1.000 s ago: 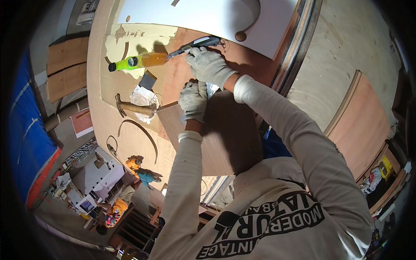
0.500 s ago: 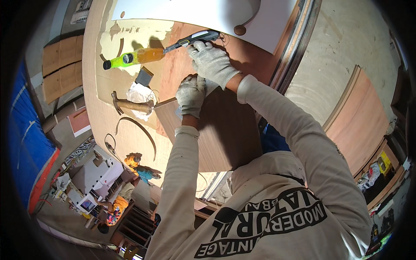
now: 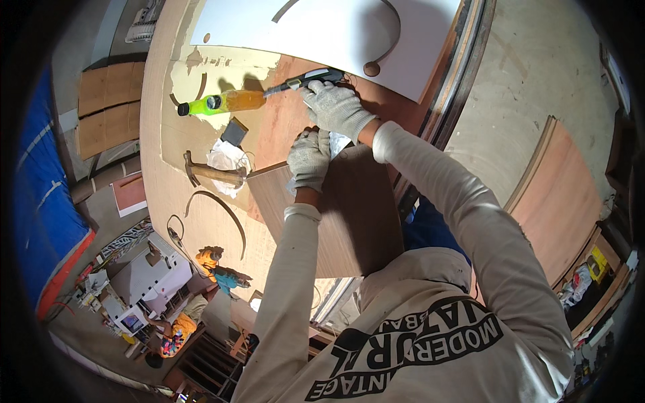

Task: The person applies a laminate edge strip to a wooden board, using a square to measure and a utility knife to trim the excess material.

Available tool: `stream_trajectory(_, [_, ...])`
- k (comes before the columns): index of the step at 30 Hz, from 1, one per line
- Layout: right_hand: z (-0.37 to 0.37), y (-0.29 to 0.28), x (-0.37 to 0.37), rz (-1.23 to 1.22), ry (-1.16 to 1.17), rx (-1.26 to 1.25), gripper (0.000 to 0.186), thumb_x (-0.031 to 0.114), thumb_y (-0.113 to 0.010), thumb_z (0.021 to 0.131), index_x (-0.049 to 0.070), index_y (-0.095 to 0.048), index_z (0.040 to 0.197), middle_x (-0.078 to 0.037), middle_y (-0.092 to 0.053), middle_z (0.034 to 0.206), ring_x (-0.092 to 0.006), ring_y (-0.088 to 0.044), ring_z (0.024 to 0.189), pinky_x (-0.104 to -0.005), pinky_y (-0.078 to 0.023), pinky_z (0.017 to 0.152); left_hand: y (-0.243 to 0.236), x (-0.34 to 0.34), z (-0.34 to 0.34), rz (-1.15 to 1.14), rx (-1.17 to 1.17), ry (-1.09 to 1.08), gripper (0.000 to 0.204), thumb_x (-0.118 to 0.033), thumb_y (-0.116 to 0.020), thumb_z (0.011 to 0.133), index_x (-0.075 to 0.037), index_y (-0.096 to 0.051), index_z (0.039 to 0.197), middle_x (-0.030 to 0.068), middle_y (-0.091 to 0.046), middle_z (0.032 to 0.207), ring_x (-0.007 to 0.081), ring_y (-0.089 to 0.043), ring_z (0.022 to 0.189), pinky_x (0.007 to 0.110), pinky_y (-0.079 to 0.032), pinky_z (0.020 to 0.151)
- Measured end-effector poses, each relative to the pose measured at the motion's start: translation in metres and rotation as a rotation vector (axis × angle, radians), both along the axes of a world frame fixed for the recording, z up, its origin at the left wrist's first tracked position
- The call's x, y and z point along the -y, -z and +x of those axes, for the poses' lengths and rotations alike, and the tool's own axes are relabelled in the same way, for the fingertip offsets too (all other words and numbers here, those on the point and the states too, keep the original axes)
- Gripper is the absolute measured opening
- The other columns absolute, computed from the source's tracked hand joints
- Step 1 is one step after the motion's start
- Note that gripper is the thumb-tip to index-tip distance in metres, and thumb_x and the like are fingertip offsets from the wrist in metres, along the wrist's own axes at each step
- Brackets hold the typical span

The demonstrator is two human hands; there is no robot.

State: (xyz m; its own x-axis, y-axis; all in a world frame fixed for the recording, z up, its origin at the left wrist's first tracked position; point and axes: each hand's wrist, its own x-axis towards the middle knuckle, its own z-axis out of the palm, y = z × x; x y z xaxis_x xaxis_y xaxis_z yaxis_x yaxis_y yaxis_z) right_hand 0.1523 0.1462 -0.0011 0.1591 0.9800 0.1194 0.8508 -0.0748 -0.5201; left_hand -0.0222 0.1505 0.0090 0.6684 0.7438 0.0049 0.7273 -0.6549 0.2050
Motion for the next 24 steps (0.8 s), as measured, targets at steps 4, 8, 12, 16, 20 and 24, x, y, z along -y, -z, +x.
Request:
stream_trajectory(4, [0.01,-0.005,-0.003,0.069,-0.012,-0.062,0.03,0.027,-0.065,0.097,0.006,-0.069,0.118,-0.015,-0.064,0.116,-0.0326,-0.071,0.101,-0.0475,-0.062,0.081,0.005,-0.005,0.007,0.005,-0.019,-0.03,0.046,-0.044,-0.053,0.11,-0.006,-0.076,0.101,0.0187,-0.076,0.098,0.041,-0.073,0.088,0.051,-0.059,0.078])
stream_trajectory(8, [0.012,-0.003,0.004,0.063,-0.007,-0.034,0.027,0.025,-0.066,0.095,0.004,-0.07,0.11,-0.016,-0.065,0.111,-0.0323,-0.071,0.098,-0.0471,-0.062,0.077,0.004,0.001,0.01,-0.058,0.049,-0.09,0.049,-0.048,-0.055,0.109,-0.005,-0.076,0.095,0.021,-0.075,0.094,0.043,-0.072,0.085,0.053,-0.057,0.074])
stream_trajectory(12, [0.006,-0.003,-0.003,0.112,0.001,-0.013,0.023,0.022,-0.065,0.094,0.004,-0.071,0.107,-0.016,-0.066,0.109,-0.0315,-0.072,0.096,-0.0464,-0.062,0.075,0.004,-0.009,0.004,-0.134,0.098,-0.181,0.055,-0.053,-0.055,0.109,-0.004,-0.074,0.091,0.0233,-0.072,0.087,0.0452,-0.07,0.081,0.053,-0.056,0.071])
stream_trajectory(16, [0.012,0.006,-0.007,0.169,-0.021,0.008,0.021,0.019,-0.063,0.093,0.003,-0.072,0.103,-0.017,-0.068,0.104,-0.0309,-0.072,0.093,-0.0444,-0.061,0.072,0.001,-0.013,0.012,-0.241,-0.014,-0.215,0.053,-0.05,-0.057,0.109,-0.004,-0.073,0.09,0.0247,-0.071,0.085,0.0469,-0.068,0.078,0.054,-0.053,0.07])
stream_trajectory(20, [0.008,0.004,-0.006,0.19,-0.036,-0.003,0.022,0.018,-0.062,0.093,0.002,-0.072,0.105,-0.017,-0.069,0.104,-0.0312,-0.072,0.093,-0.0445,-0.062,0.071,0.009,-0.006,0.004,-0.063,0.027,-0.16,0.054,-0.052,-0.055,0.11,-0.005,-0.074,0.09,0.0242,-0.071,0.086,0.0459,-0.068,0.077,0.054,-0.053,0.069])
stream_trajectory(24, [0.006,0.007,-0.001,0.141,0.01,0.0,0.026,0.021,-0.064,0.094,0.003,-0.071,0.112,-0.015,-0.067,0.108,-0.031,-0.072,0.097,-0.0447,-0.062,0.075,0.013,-0.004,0.003,-0.035,0.026,-0.117,0.055,-0.052,-0.052,0.11,-0.006,-0.074,0.089,0.0232,-0.071,0.085,0.0448,-0.069,0.077,0.054,-0.054,0.069])
